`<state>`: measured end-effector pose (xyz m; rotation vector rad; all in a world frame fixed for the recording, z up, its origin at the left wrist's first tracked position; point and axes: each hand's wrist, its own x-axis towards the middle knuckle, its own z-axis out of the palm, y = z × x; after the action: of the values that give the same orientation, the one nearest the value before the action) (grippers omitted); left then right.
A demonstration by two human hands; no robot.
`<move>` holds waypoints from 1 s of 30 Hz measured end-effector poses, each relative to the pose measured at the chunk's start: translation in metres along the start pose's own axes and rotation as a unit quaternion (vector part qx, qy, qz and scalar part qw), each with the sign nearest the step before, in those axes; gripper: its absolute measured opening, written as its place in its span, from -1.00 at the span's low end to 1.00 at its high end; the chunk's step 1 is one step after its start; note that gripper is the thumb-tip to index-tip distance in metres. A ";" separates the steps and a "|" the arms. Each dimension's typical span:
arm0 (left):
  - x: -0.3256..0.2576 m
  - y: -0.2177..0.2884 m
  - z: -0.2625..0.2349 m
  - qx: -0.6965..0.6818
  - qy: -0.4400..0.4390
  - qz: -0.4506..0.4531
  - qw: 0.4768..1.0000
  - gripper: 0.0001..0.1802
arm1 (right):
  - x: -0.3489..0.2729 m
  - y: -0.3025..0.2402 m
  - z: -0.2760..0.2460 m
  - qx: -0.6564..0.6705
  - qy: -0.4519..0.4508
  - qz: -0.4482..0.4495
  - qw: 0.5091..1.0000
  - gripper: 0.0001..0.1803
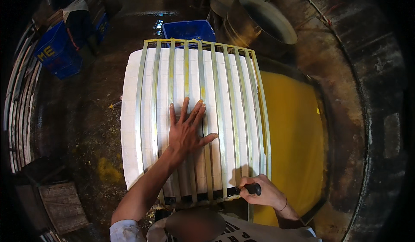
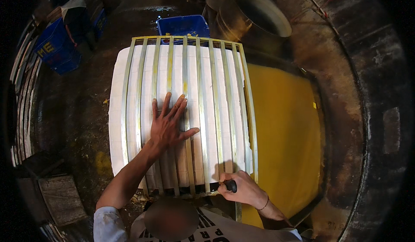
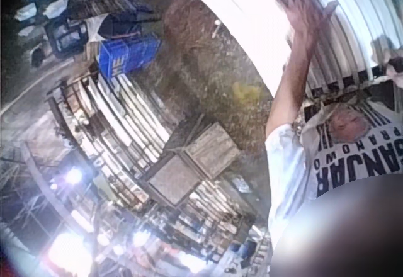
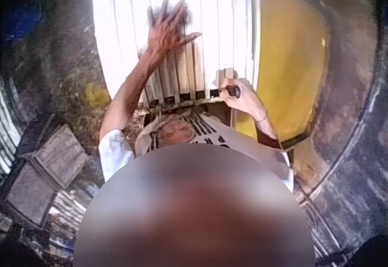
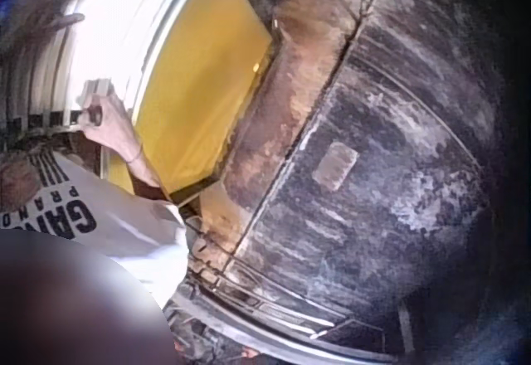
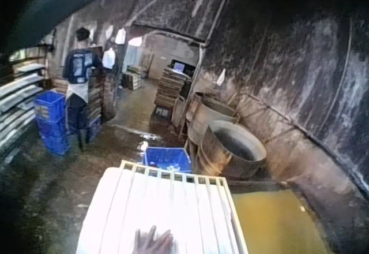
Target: The person trims the edges of a large white cheese block with a knife, places a metal grate on top, and scrapes the surface repeatedly. The person then removes the grate, trims more edges, and places the block into a yellow liquid vat before retrieving it and repeating the process.
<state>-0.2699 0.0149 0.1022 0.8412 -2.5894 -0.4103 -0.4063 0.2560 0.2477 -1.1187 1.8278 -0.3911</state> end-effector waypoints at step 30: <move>-0.016 -0.093 -0.033 -0.016 0.085 -0.075 0.993 -0.42 | 0.271 -0.127 -0.092 -0.086 0.304 -0.353 0.881 -0.81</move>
<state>-0.1977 -0.0526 0.0910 1.0187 -2.3669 -0.4023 -0.4585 -0.0525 0.2313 -1.9492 1.9336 -1.1274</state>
